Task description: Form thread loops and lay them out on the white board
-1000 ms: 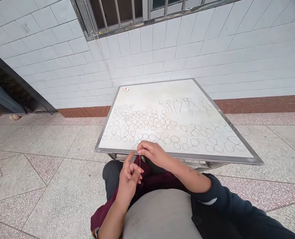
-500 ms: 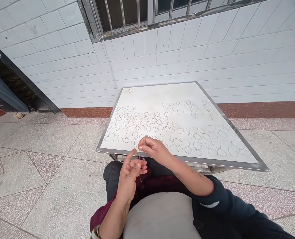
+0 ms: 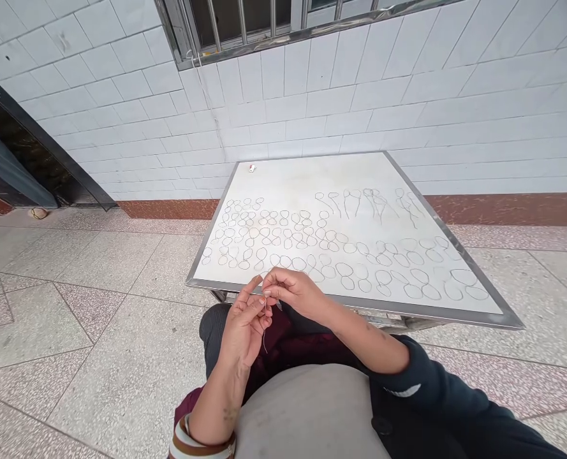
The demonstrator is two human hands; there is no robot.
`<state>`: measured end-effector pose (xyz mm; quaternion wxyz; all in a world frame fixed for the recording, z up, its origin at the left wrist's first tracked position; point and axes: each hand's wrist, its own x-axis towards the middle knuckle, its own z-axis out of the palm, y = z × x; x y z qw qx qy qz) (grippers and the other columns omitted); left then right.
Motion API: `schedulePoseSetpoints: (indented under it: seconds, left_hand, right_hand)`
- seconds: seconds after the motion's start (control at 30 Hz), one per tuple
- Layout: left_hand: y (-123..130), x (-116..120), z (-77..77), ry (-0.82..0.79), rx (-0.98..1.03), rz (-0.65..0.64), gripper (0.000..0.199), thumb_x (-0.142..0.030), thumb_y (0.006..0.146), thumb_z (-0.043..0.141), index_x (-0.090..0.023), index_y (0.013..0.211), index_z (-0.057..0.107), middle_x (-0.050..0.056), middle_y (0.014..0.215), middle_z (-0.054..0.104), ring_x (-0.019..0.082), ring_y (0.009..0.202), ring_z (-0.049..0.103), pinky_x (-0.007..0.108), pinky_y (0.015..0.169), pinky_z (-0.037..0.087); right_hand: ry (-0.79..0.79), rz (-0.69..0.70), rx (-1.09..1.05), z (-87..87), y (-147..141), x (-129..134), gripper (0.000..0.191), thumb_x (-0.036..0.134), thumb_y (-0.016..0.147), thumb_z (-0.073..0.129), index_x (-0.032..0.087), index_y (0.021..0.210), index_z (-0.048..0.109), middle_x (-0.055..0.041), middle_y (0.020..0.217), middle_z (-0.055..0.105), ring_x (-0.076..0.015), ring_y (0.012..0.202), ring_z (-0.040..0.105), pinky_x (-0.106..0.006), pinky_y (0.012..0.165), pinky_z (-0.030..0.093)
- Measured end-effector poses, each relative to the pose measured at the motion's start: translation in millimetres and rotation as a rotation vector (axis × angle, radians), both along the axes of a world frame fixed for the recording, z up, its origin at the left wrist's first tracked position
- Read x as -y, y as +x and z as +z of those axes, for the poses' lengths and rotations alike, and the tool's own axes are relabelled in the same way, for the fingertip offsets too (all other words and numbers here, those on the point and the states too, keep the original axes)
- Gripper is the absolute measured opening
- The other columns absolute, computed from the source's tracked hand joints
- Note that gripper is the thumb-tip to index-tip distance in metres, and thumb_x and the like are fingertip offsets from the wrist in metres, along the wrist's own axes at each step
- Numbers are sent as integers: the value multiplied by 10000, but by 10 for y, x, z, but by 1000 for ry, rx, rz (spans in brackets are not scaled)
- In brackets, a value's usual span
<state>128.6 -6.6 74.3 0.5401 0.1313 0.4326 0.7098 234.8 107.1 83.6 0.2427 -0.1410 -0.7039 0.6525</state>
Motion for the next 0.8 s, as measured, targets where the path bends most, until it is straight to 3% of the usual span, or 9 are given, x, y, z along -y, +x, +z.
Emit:
schedulePoseSetpoints:
  seconds: [0.23, 0.6, 0.8]
  left_hand:
    - [-13, 25, 15, -23, 0, 7, 559, -157, 742, 746, -160, 1268, 557, 19, 765, 672, 56, 586, 552, 146, 522, 409]
    - [-68, 52, -32, -62, 66, -51, 615, -101, 699, 738, -174, 1281, 551, -14, 707, 630, 81, 613, 564, 176, 527, 393]
    - [-72, 55, -29, -68, 110, -45, 560, -87, 690, 750, -181, 1221, 596, -15, 747, 628, 78, 648, 586, 168, 539, 404]
  right_hand:
    - [0, -3, 13, 9, -15, 8, 69, 249, 853, 561, 203, 805, 578, 37, 679, 630, -114, 596, 632, -241, 597, 499]
    - [250, -29, 50, -33, -29, -38, 103, 239, 865, 552, 209, 794, 621, 5, 818, 686, -136, 766, 635, -244, 693, 470]
    - [265, -6, 69, -28, -21, -57, 108, 236, 871, 540, 212, 812, 627, 6, 810, 688, -130, 736, 628, -238, 672, 470]
